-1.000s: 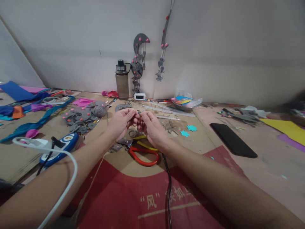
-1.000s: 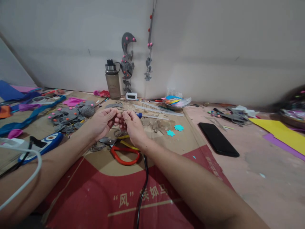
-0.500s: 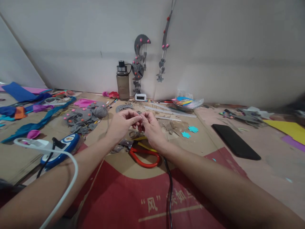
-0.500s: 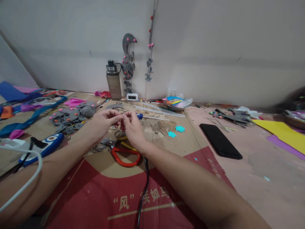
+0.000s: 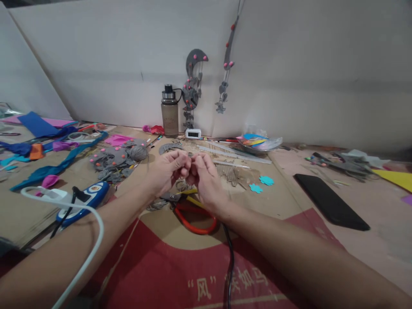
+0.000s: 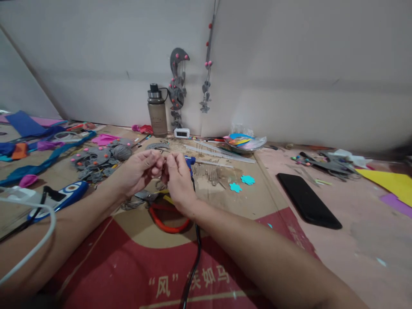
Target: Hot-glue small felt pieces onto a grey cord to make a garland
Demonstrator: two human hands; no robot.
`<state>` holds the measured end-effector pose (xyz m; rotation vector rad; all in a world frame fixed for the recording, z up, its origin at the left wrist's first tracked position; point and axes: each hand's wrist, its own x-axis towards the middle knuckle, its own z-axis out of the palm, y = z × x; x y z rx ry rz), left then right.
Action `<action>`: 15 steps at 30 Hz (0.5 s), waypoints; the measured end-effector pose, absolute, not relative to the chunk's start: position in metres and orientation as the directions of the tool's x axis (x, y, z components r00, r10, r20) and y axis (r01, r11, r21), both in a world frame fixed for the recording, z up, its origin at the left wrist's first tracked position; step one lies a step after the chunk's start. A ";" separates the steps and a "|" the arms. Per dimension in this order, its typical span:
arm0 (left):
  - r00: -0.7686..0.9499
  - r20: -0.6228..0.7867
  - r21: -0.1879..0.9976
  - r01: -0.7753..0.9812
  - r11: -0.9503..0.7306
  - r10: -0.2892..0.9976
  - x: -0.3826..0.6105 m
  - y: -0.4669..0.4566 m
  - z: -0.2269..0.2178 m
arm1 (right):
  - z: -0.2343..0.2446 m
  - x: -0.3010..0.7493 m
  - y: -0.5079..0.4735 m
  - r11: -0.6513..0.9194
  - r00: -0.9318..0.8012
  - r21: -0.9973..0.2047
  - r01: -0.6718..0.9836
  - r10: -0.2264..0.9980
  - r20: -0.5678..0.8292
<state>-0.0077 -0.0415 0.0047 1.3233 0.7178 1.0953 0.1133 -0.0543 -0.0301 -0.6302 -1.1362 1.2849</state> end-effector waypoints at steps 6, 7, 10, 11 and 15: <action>0.314 0.170 0.973 -0.204 -0.108 0.934 -0.006 -0.041 0.010 | -0.032 0.116 -0.051 0.207 -0.144 -0.891 -0.405 0.948 0.285; 0.313 0.183 0.974 -0.187 -0.128 0.932 -0.007 -0.040 0.009 | -0.033 0.116 -0.051 0.213 -0.143 -0.891 -0.400 0.946 0.291; 0.317 0.224 0.973 -0.131 -0.192 0.921 -0.009 -0.039 0.007 | -0.034 0.117 -0.051 0.246 -0.147 -0.892 -0.378 0.936 0.320; 0.319 0.233 0.972 -0.107 -0.209 0.919 -0.009 -0.039 0.007 | -0.034 0.118 -0.051 0.257 -0.148 -0.893 -0.369 0.932 0.330; 0.317 0.244 0.969 -0.048 -0.241 0.916 -0.011 -0.039 0.006 | -0.029 0.121 -0.052 0.286 -0.144 -0.906 -0.312 0.928 0.343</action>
